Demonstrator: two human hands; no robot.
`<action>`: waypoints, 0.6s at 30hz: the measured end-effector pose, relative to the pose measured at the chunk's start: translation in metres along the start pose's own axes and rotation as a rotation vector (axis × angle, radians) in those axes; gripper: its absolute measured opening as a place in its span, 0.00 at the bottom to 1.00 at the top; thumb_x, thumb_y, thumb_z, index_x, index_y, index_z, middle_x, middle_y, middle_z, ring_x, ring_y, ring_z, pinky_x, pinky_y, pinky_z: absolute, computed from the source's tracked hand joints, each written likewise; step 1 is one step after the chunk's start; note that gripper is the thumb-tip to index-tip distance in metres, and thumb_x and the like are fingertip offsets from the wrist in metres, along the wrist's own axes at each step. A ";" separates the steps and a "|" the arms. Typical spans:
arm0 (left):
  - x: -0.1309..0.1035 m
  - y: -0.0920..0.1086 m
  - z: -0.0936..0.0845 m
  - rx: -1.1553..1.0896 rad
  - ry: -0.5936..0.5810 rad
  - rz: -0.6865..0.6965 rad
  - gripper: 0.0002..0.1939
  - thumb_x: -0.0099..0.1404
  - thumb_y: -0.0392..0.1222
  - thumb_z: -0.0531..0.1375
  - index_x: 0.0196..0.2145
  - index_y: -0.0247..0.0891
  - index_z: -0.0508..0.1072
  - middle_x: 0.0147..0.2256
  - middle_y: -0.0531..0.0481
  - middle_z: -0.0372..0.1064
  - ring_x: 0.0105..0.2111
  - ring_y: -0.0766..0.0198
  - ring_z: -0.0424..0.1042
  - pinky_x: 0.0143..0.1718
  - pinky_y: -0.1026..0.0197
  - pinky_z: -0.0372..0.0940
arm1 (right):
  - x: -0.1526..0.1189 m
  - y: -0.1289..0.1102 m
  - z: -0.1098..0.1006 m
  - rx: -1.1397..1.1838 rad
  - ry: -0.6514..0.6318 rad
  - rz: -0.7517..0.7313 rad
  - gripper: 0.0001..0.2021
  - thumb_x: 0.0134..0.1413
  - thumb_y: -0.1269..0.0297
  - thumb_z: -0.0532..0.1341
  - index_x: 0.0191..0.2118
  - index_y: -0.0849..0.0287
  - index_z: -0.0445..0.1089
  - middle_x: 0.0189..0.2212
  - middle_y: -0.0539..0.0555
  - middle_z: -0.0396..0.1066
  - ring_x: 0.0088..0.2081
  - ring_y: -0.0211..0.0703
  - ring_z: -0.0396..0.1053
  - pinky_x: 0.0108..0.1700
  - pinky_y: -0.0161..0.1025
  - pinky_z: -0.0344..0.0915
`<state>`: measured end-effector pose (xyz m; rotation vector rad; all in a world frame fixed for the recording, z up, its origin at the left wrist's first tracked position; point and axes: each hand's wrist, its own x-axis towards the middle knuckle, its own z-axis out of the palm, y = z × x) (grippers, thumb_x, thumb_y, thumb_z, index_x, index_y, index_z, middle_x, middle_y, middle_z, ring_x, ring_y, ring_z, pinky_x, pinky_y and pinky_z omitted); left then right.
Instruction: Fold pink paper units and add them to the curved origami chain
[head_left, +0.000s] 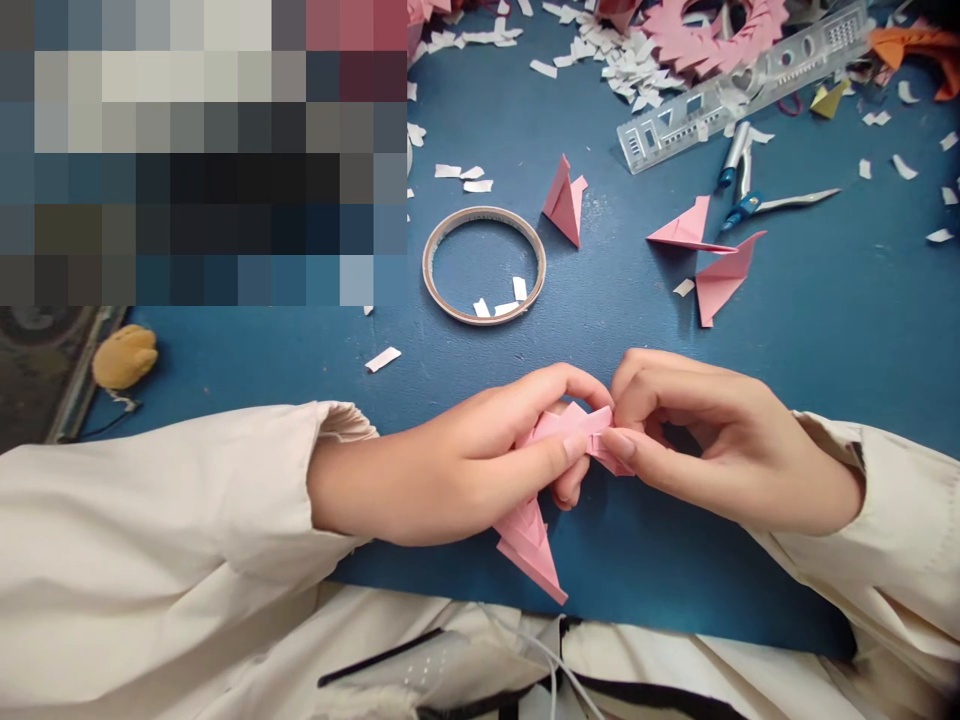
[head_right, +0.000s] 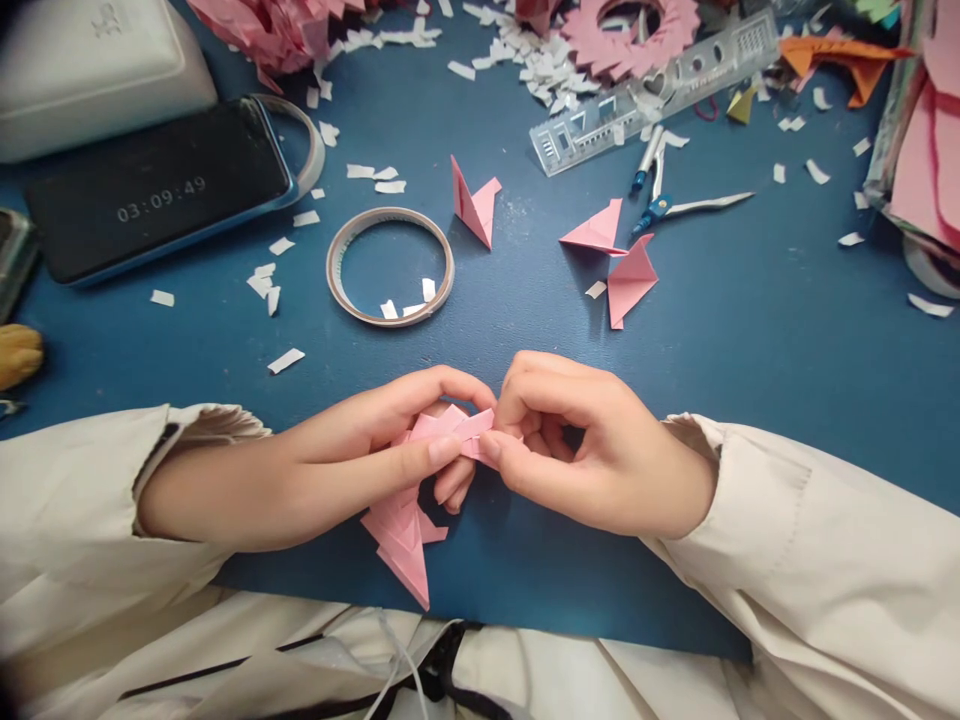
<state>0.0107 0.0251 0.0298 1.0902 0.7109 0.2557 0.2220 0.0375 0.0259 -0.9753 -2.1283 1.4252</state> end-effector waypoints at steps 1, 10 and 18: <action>0.000 0.000 0.001 0.011 0.014 0.010 0.08 0.74 0.42 0.48 0.48 0.40 0.58 0.30 0.56 0.63 0.31 0.72 0.67 0.33 0.70 0.65 | -0.001 0.000 0.002 -0.002 0.009 -0.001 0.10 0.59 0.70 0.60 0.26 0.59 0.65 0.24 0.49 0.62 0.24 0.31 0.59 0.23 0.32 0.57; 0.001 -0.006 0.004 0.031 0.045 0.036 0.08 0.73 0.47 0.49 0.46 0.44 0.55 0.28 0.59 0.62 0.26 0.72 0.67 0.26 0.69 0.65 | -0.010 -0.001 0.008 0.204 -0.021 0.209 0.07 0.60 0.62 0.60 0.38 0.56 0.61 0.27 0.47 0.66 0.23 0.32 0.60 0.21 0.31 0.54; -0.002 -0.003 0.002 0.063 0.078 0.035 0.09 0.72 0.46 0.49 0.48 0.41 0.56 0.29 0.56 0.64 0.28 0.70 0.67 0.31 0.66 0.67 | -0.005 -0.005 0.003 0.174 -0.088 0.320 0.18 0.61 0.51 0.57 0.27 0.60 0.65 0.20 0.49 0.64 0.23 0.33 0.59 0.23 0.32 0.55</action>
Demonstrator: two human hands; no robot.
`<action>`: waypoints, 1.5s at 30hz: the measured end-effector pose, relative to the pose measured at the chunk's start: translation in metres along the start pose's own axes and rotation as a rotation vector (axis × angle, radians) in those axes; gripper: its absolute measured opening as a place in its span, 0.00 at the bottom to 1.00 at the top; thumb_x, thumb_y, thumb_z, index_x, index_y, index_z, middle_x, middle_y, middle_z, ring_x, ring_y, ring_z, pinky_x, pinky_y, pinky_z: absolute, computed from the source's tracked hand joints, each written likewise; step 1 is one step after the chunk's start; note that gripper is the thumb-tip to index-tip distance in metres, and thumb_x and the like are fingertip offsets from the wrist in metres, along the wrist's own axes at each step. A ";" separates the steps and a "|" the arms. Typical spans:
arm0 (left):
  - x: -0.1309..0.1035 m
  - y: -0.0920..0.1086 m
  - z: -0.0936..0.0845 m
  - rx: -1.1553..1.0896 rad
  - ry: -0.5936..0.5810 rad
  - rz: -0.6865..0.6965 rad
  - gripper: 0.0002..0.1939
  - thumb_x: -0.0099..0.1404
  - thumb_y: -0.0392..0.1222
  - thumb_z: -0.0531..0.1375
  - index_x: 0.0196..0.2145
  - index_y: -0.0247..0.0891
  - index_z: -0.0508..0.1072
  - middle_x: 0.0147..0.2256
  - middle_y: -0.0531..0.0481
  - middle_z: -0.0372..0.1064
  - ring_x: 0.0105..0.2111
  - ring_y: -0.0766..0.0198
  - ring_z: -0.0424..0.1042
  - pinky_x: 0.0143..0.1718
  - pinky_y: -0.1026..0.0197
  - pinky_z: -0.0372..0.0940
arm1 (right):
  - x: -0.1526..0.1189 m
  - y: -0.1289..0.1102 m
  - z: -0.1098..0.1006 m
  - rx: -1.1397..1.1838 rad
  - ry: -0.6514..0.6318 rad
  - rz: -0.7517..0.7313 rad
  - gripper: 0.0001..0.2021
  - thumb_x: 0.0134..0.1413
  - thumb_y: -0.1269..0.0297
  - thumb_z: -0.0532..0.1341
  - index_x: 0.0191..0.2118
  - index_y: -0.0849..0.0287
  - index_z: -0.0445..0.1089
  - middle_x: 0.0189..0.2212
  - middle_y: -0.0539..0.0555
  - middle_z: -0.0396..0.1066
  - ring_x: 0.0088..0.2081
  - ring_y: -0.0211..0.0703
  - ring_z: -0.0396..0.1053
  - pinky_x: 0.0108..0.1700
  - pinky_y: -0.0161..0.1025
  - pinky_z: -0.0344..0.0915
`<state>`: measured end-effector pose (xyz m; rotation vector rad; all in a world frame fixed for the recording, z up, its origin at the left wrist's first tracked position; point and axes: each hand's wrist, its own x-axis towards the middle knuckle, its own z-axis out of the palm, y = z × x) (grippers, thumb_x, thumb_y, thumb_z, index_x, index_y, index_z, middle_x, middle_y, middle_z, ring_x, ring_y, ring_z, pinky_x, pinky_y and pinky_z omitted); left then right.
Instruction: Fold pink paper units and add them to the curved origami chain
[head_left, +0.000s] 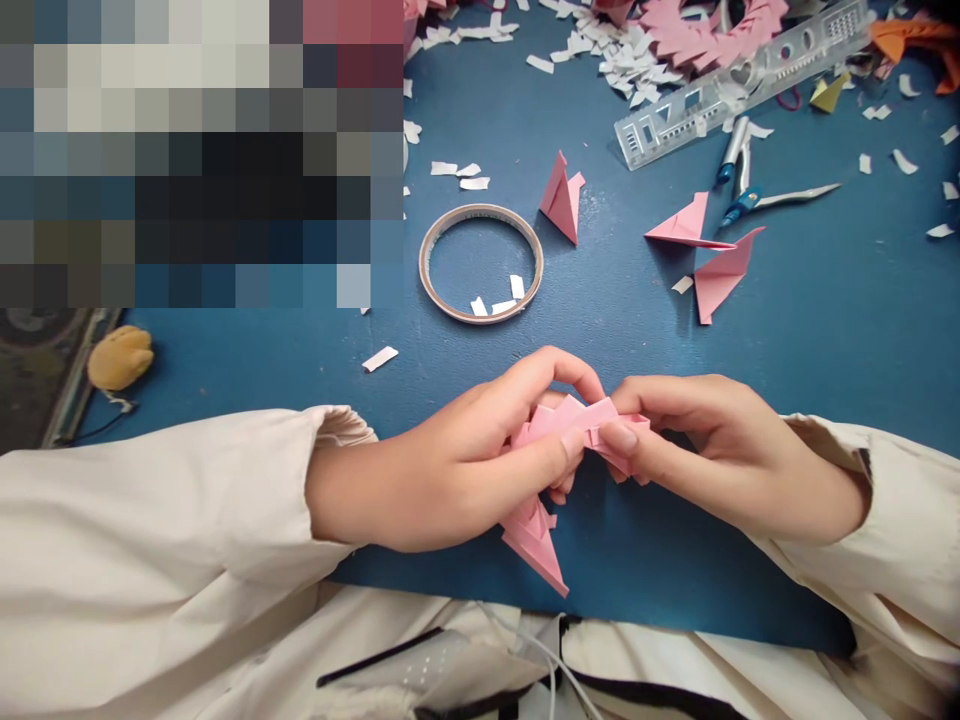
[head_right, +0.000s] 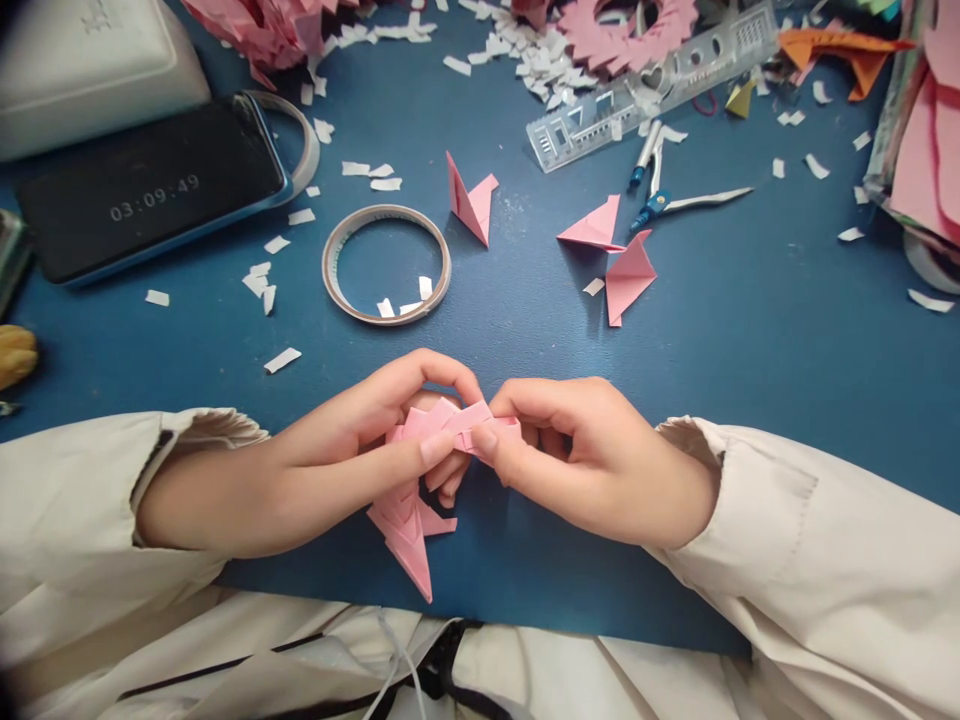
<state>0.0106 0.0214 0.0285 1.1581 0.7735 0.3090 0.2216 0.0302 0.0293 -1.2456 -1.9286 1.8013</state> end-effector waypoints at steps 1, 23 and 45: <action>0.000 0.000 0.000 0.001 0.009 -0.004 0.09 0.72 0.46 0.49 0.47 0.41 0.57 0.29 0.56 0.64 0.28 0.69 0.67 0.31 0.65 0.67 | 0.000 0.000 0.001 0.006 0.010 -0.003 0.18 0.61 0.50 0.57 0.27 0.60 0.65 0.20 0.49 0.64 0.23 0.33 0.60 0.23 0.32 0.56; 0.001 0.000 0.001 -0.022 -0.039 0.050 0.09 0.75 0.46 0.44 0.45 0.39 0.57 0.30 0.56 0.62 0.29 0.70 0.67 0.37 0.64 0.67 | -0.002 0.000 0.001 0.142 0.016 0.002 0.14 0.59 0.55 0.60 0.28 0.59 0.66 0.22 0.47 0.58 0.23 0.33 0.54 0.23 0.33 0.52; 0.000 -0.001 0.000 0.045 -0.059 0.066 0.11 0.75 0.48 0.44 0.45 0.39 0.58 0.30 0.55 0.63 0.29 0.69 0.65 0.36 0.65 0.66 | -0.001 -0.002 -0.001 0.108 -0.003 -0.016 0.16 0.57 0.51 0.62 0.28 0.59 0.67 0.21 0.49 0.63 0.23 0.34 0.59 0.22 0.33 0.55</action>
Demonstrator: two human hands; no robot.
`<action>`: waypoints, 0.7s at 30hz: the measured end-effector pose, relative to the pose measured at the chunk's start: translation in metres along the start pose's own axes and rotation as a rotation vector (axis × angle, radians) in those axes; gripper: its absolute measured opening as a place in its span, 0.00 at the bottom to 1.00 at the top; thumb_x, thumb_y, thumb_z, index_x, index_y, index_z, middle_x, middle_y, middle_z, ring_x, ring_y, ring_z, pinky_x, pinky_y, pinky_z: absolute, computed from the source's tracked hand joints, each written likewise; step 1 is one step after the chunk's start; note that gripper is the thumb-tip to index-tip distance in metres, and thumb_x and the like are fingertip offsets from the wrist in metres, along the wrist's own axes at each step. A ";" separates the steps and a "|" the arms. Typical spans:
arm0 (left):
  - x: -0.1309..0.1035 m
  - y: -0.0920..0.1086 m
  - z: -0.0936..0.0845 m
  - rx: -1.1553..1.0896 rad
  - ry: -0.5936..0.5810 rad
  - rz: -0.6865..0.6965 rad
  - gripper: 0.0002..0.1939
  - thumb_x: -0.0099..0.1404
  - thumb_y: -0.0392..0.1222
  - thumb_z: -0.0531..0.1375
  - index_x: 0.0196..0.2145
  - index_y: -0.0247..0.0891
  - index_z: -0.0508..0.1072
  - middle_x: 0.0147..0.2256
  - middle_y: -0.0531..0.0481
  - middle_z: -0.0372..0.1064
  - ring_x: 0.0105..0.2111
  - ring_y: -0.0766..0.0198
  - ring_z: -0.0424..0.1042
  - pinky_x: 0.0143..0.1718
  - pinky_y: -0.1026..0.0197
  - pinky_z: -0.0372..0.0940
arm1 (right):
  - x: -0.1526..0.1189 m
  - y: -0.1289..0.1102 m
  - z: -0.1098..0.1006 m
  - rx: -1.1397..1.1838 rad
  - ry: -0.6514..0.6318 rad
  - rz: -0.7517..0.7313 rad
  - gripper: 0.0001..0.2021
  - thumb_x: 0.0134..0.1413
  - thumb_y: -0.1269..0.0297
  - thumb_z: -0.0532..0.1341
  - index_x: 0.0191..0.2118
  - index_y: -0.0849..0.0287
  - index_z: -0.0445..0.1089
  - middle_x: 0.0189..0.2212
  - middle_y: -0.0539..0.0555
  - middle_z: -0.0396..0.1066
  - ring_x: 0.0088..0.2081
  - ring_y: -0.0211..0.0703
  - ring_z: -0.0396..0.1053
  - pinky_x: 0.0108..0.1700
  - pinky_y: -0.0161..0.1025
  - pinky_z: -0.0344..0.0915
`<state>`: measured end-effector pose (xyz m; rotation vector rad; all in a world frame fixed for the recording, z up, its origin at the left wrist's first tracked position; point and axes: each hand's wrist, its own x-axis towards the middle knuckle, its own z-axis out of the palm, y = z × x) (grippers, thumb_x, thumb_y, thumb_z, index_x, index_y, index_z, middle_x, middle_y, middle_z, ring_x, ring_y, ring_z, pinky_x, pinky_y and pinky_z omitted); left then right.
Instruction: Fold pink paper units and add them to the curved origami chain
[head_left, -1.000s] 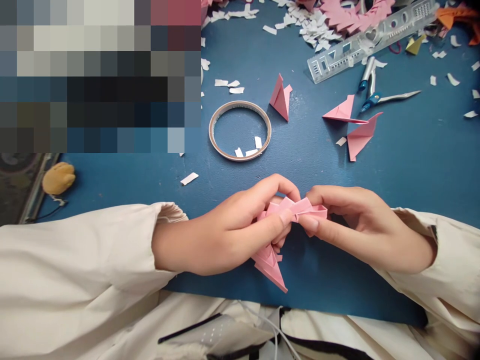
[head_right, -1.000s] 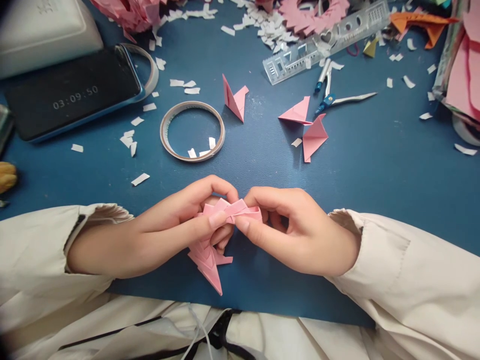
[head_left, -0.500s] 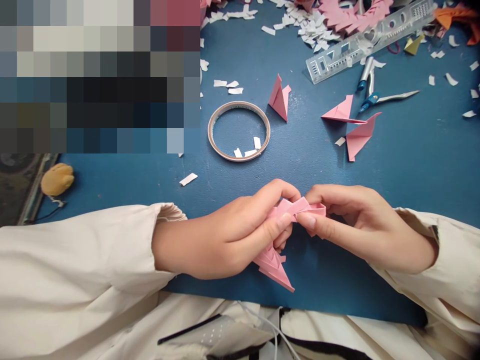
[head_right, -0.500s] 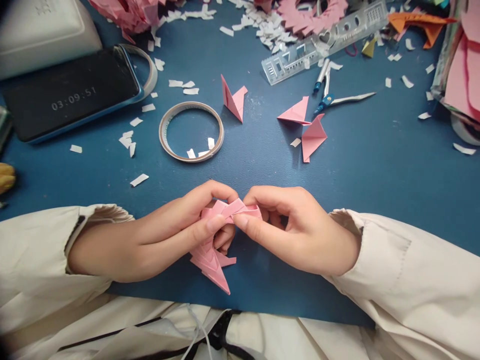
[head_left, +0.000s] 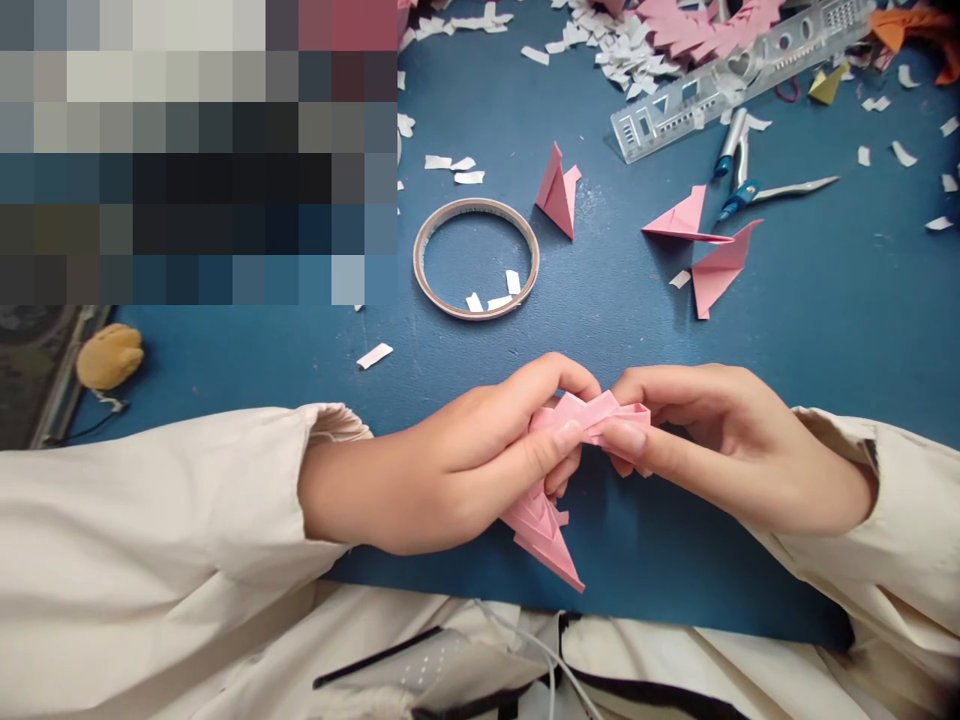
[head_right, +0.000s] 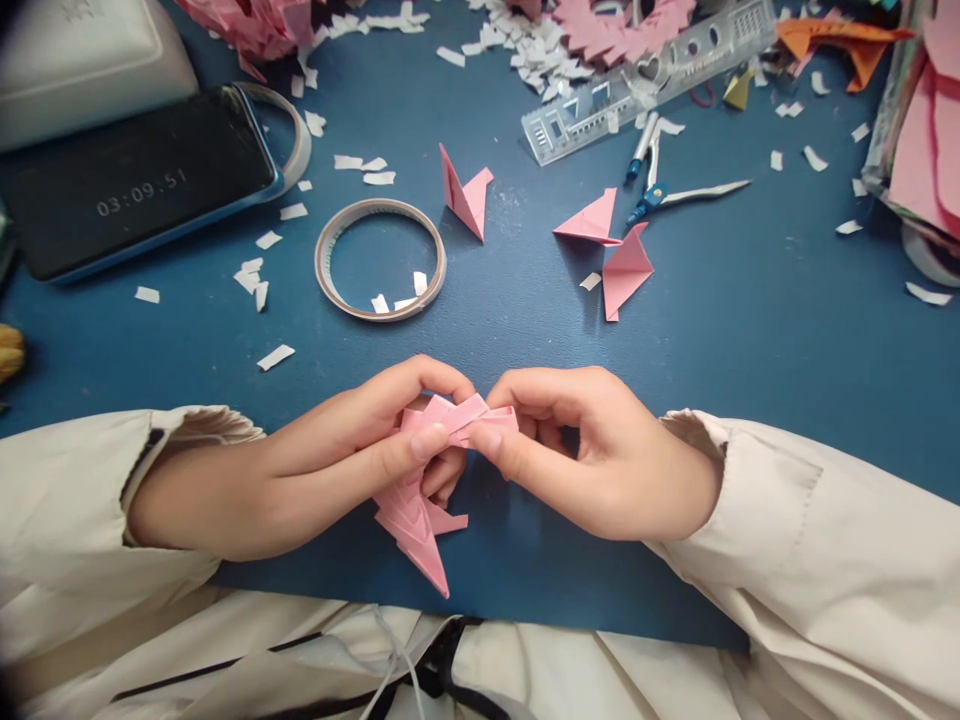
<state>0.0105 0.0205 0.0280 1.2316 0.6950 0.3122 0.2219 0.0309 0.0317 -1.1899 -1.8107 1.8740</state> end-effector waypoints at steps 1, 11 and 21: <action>0.000 0.000 0.000 0.007 -0.002 0.004 0.11 0.75 0.47 0.43 0.45 0.39 0.58 0.30 0.55 0.63 0.29 0.70 0.66 0.36 0.65 0.66 | 0.000 0.000 0.000 -0.012 0.008 0.012 0.16 0.57 0.51 0.62 0.28 0.59 0.67 0.20 0.48 0.63 0.23 0.34 0.58 0.22 0.33 0.55; 0.001 0.001 -0.002 0.041 -0.014 0.027 0.12 0.75 0.47 0.43 0.45 0.38 0.59 0.30 0.55 0.62 0.28 0.71 0.65 0.34 0.65 0.66 | 0.000 0.001 0.002 -0.043 0.032 0.009 0.16 0.56 0.52 0.63 0.27 0.60 0.67 0.20 0.47 0.62 0.22 0.33 0.57 0.22 0.33 0.54; 0.000 0.003 -0.002 0.023 -0.012 -0.016 0.12 0.74 0.46 0.45 0.46 0.37 0.61 0.30 0.55 0.63 0.29 0.70 0.67 0.34 0.64 0.68 | -0.002 0.000 -0.004 -0.089 -0.035 -0.068 0.11 0.57 0.63 0.62 0.26 0.59 0.65 0.19 0.46 0.57 0.21 0.32 0.53 0.22 0.32 0.52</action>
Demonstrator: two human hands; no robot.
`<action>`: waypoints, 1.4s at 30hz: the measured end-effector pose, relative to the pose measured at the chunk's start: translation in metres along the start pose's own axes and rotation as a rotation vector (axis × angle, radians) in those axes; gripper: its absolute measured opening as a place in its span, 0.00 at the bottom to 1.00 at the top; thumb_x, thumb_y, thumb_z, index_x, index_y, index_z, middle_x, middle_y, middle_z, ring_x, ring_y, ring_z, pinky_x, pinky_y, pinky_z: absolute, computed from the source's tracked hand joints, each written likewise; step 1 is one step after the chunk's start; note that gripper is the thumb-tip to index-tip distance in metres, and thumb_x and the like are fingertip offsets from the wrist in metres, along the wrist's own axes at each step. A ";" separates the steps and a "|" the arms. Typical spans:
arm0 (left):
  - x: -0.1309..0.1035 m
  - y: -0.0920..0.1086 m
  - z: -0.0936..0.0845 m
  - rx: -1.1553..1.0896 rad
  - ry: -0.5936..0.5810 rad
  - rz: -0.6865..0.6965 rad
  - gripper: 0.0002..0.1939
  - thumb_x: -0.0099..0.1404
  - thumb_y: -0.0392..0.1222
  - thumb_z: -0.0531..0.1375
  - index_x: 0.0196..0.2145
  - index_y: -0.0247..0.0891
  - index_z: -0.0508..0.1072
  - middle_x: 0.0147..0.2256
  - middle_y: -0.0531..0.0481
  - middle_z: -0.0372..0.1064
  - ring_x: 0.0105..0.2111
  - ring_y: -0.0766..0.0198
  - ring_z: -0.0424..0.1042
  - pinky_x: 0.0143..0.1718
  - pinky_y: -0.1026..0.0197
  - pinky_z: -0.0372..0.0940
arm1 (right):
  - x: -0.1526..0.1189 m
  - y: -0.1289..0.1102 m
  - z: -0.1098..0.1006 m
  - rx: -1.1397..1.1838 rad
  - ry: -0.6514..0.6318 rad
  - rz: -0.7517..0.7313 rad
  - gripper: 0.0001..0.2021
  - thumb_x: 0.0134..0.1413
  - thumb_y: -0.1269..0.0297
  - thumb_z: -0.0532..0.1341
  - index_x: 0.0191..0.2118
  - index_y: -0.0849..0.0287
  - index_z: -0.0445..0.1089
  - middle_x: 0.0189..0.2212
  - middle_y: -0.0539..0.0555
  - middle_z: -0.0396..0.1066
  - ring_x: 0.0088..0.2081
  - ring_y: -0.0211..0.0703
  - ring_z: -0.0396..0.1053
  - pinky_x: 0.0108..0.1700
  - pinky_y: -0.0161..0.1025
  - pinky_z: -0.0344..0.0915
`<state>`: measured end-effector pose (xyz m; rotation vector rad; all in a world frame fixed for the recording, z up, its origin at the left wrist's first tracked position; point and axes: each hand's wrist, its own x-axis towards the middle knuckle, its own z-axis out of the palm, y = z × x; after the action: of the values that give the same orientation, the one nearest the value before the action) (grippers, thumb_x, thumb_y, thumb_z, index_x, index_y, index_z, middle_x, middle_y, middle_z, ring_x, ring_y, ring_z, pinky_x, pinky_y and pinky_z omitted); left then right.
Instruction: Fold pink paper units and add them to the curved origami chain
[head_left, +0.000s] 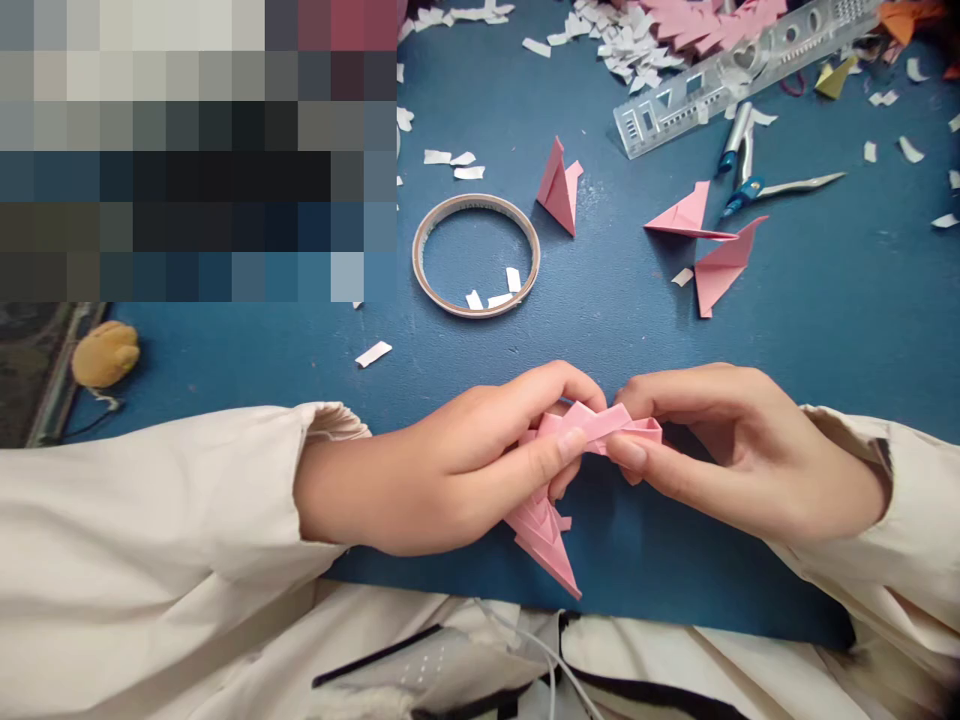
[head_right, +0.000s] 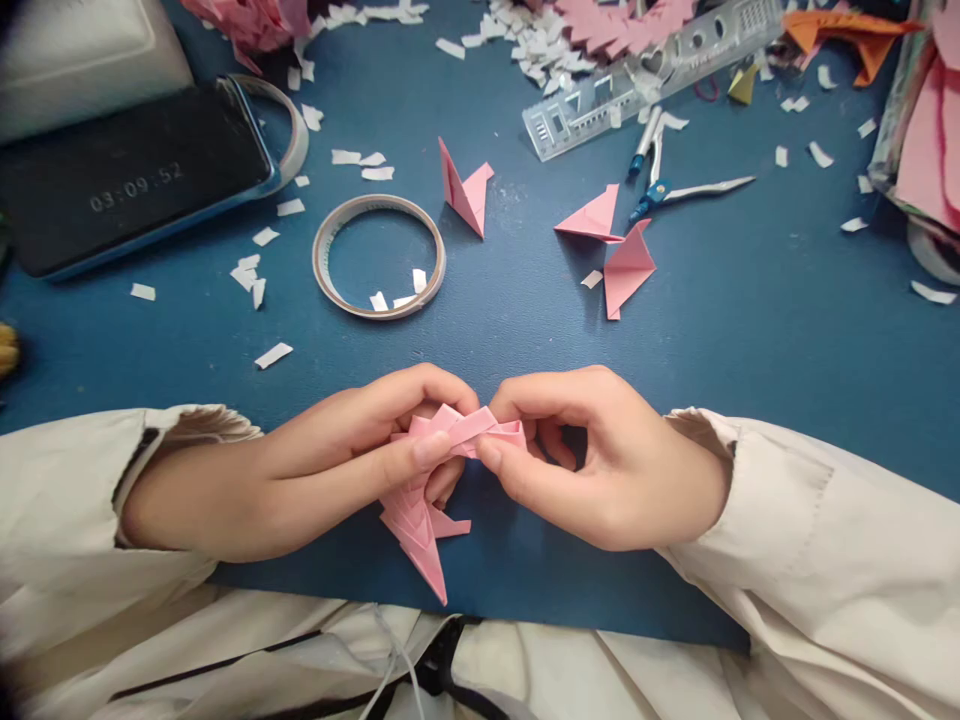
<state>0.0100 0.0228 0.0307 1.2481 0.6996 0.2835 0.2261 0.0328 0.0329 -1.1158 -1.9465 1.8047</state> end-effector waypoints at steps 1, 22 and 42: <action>0.000 0.000 0.000 0.002 0.004 0.007 0.11 0.74 0.46 0.45 0.46 0.37 0.61 0.30 0.55 0.63 0.29 0.70 0.66 0.35 0.64 0.68 | 0.000 0.000 0.000 0.001 -0.009 0.000 0.10 0.57 0.63 0.62 0.26 0.59 0.65 0.19 0.46 0.57 0.21 0.31 0.53 0.22 0.32 0.52; 0.001 -0.006 0.000 0.064 0.005 0.077 0.12 0.75 0.46 0.43 0.46 0.38 0.60 0.30 0.55 0.63 0.28 0.71 0.67 0.34 0.66 0.68 | -0.002 0.004 0.003 0.068 0.021 0.027 0.12 0.60 0.58 0.60 0.28 0.58 0.69 0.20 0.47 0.64 0.23 0.33 0.60 0.23 0.32 0.57; 0.000 -0.007 0.000 0.074 0.002 0.081 0.12 0.75 0.46 0.41 0.47 0.38 0.56 0.29 0.56 0.61 0.27 0.72 0.63 0.34 0.67 0.66 | 0.002 0.003 0.009 -0.034 0.102 0.080 0.17 0.56 0.51 0.63 0.25 0.60 0.68 0.18 0.48 0.67 0.21 0.33 0.62 0.22 0.32 0.56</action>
<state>0.0093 0.0205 0.0242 1.3489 0.6677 0.3277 0.2204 0.0273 0.0277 -1.2878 -1.9063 1.7230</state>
